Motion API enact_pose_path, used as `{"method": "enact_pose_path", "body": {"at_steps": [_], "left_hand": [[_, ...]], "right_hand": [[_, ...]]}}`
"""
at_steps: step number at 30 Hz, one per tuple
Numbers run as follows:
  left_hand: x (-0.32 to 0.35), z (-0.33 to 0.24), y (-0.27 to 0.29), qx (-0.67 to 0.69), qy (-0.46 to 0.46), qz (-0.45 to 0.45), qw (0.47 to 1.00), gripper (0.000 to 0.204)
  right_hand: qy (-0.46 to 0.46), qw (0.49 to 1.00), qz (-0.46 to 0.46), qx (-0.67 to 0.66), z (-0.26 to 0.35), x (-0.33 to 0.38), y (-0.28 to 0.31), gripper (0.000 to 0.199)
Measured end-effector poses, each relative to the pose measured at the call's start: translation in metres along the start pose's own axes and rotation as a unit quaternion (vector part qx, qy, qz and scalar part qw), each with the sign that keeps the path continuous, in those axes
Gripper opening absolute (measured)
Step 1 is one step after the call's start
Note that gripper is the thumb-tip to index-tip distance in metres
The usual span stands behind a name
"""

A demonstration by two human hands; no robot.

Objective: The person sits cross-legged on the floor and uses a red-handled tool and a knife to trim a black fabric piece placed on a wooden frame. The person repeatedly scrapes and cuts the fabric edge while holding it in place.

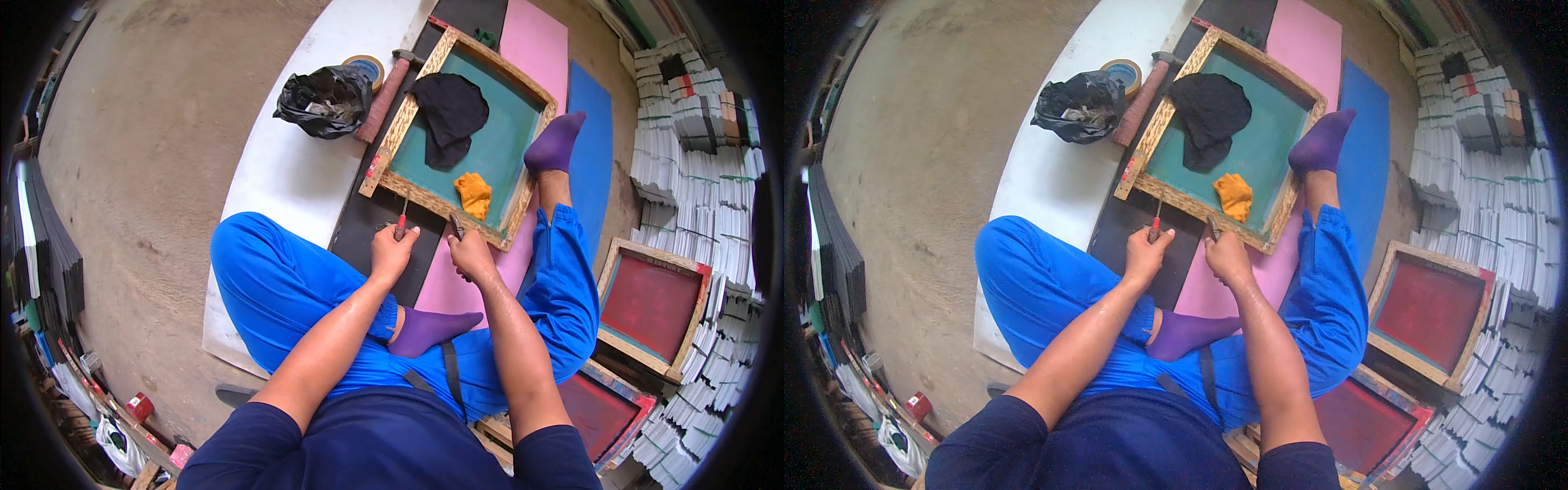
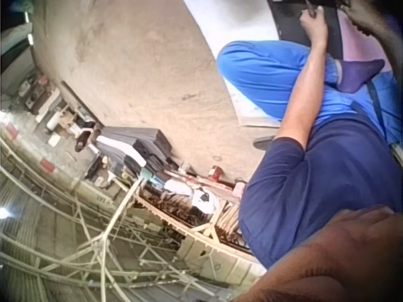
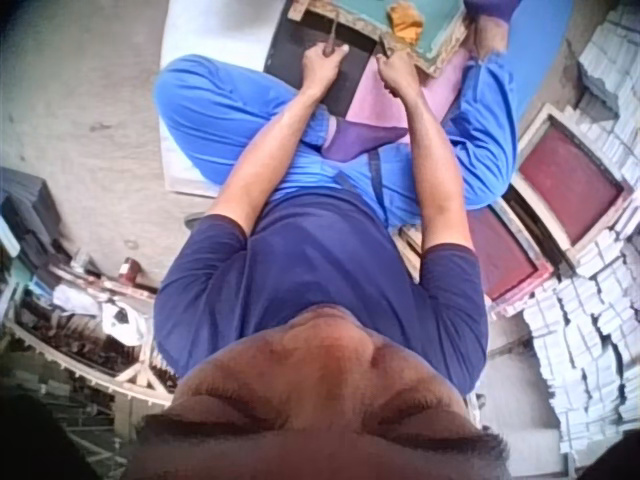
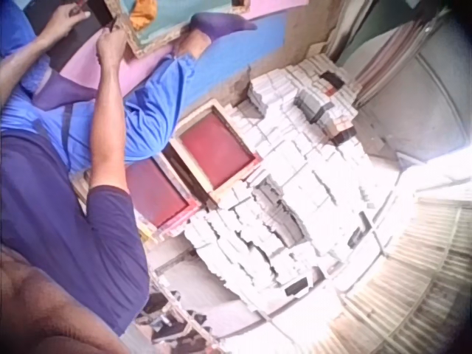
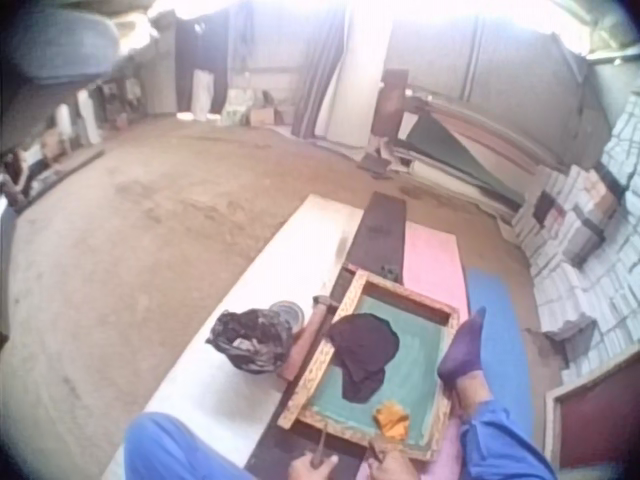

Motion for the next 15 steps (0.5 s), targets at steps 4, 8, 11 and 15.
{"method": "enact_pose_path", "body": {"at_steps": [4,8,11,15], "left_hand": [[-0.003,0.009,-0.002,0.004,0.029,0.009,1.000,0.035],[-0.005,0.009,-0.002,-0.011,0.024,0.009,1.000,0.036],[-0.002,0.006,0.001,0.005,0.030,0.005,1.000,0.035],[0.005,-0.005,0.003,0.062,0.047,0.040,0.996,0.032]], "right_hand": [[0.112,0.986,-0.106,0.064,-0.024,-0.027,-0.008,0.032],[0.089,0.986,-0.135,0.047,-0.012,-0.007,-0.007,0.033],[0.113,0.980,-0.161,0.007,-0.019,-0.008,-0.011,0.032],[0.134,0.982,-0.128,-0.023,-0.021,-0.003,-0.018,0.032]]}}
Point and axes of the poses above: each hand's wrist, its own x-axis away from the middle knuckle, its own y-axis out of the back of the hand, z = x × y, the point moved 8 cm from there along -x, towards the middle knuckle, and after that the axes turned 3 degrees about -x, right-handed, at the moved point
